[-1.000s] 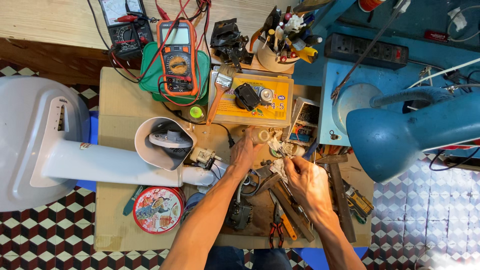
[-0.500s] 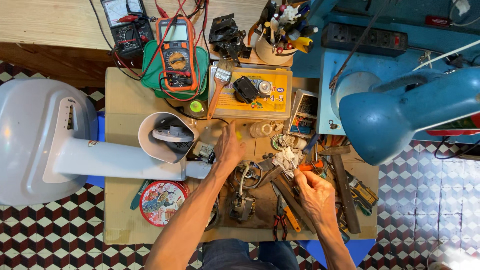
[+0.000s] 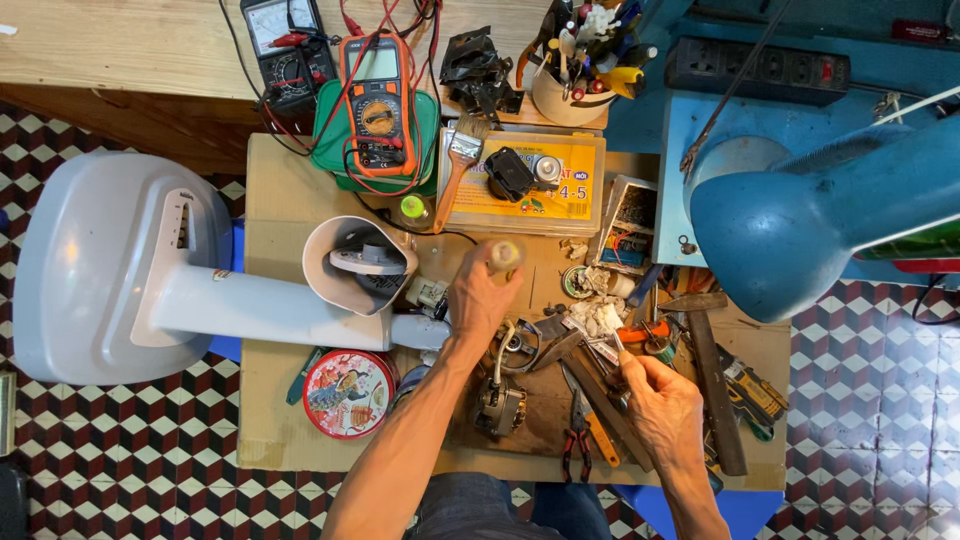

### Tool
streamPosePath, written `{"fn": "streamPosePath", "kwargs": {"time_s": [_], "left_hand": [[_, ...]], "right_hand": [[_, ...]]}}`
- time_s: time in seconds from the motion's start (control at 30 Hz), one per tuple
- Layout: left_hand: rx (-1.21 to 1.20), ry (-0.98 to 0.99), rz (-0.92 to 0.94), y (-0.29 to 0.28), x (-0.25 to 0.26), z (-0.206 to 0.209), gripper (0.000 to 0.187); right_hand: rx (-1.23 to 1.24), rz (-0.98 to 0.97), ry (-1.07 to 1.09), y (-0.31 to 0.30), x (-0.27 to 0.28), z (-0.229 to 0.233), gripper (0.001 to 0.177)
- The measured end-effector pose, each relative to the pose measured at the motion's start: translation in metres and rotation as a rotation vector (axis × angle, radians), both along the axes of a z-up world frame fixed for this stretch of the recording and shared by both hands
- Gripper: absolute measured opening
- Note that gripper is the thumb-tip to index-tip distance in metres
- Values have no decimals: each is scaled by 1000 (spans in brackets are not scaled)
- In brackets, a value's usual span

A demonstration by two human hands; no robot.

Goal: The person sorts small metal parts from a tin, then cleans and lubricates a cylindrical electrical component using a cloth and a small bottle. They repeatedly wipe the component and use a screwdriver to adjust internal parts on a cluttered workbench.

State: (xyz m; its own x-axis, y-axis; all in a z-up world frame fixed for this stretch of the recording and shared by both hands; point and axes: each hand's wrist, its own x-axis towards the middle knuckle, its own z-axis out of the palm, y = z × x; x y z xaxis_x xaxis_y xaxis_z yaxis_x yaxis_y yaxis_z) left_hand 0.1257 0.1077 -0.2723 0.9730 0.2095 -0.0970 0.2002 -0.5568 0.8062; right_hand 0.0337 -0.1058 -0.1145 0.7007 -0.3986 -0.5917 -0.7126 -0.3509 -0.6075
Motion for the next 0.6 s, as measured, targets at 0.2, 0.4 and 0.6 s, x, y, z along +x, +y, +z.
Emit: {"fn": "streamPosePath", "kwargs": {"time_s": [0.2,0.4,0.6], "left_hand": [[81,253,183,46,-11,-8,48],[108,38,173,49,2,-42,60],[-55,58,154,58,-33,-9,73]], "right_hand": [[-26,63,-59,3,-4,-5,31],[-42,156,-66,7,-18,-14,33],[21,217,-61,4,-32,-9,32]]}}
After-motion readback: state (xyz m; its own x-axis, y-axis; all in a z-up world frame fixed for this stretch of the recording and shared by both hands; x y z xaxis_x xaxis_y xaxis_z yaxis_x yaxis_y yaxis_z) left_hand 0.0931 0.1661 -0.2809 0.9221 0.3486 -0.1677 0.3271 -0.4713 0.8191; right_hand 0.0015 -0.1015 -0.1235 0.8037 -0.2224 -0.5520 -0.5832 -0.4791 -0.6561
